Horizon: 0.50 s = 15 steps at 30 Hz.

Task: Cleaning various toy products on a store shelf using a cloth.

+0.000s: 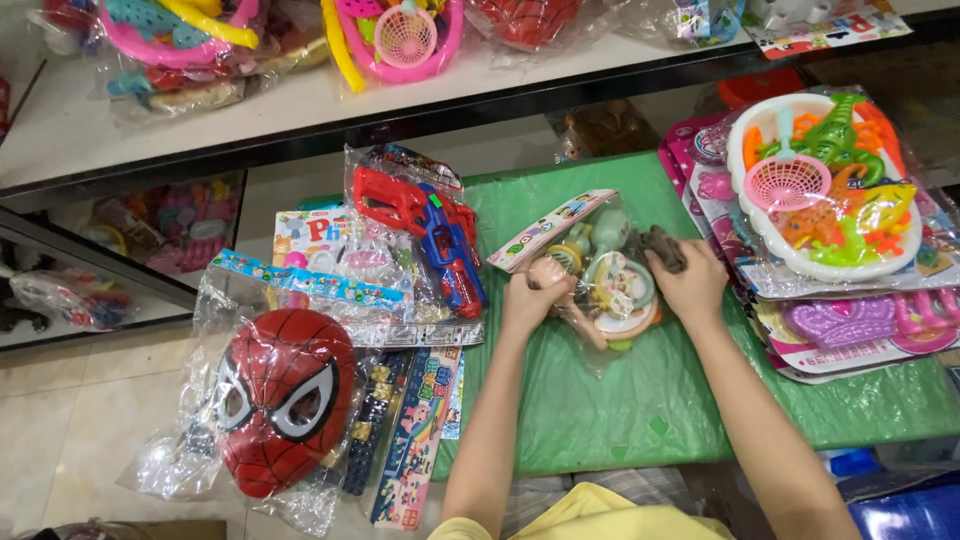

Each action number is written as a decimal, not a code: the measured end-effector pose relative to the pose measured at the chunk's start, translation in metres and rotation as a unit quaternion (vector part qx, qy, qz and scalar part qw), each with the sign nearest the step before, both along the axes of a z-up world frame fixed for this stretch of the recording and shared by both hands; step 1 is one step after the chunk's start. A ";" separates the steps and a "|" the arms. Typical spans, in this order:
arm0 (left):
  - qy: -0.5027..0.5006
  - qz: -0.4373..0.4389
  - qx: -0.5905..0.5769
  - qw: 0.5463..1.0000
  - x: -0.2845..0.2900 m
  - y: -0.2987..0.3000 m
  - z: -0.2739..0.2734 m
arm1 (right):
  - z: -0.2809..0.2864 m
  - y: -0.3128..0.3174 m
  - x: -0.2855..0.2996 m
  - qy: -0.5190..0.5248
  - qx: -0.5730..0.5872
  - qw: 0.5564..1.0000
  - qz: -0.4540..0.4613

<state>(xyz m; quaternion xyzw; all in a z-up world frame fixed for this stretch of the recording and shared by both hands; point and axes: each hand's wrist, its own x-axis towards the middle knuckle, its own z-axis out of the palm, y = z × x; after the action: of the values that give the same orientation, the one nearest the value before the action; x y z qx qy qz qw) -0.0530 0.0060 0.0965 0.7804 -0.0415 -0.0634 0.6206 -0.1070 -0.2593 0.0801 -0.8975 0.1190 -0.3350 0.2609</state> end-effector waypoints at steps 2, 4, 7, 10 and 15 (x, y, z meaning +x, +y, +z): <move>-0.005 0.008 -0.009 1.000 -0.002 -0.001 -0.003 | 0.011 0.005 -0.008 -0.015 0.044 0.999 0.005; -0.012 0.014 -0.017 1.000 -0.002 -0.001 -0.006 | 0.026 0.016 -0.016 -0.032 0.088 0.996 0.007; -0.027 0.036 0.003 0.999 0.001 -0.005 -0.011 | 0.055 0.041 -0.029 -0.053 0.029 0.995 0.080; 0.024 0.074 0.032 0.996 0.001 -0.007 -0.014 | 0.076 0.072 -0.041 0.000 -0.123 0.980 0.154; -0.015 0.090 0.012 0.996 0.008 -0.006 -0.034 | 0.061 0.070 -0.035 -0.028 -0.117 0.970 0.210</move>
<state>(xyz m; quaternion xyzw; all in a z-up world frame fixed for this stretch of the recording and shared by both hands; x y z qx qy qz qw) -0.0445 -0.0003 0.0627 0.7890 0.0206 0.0040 0.6140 -0.1420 -0.1893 0.1410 -0.9170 -0.1199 -0.3092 0.2216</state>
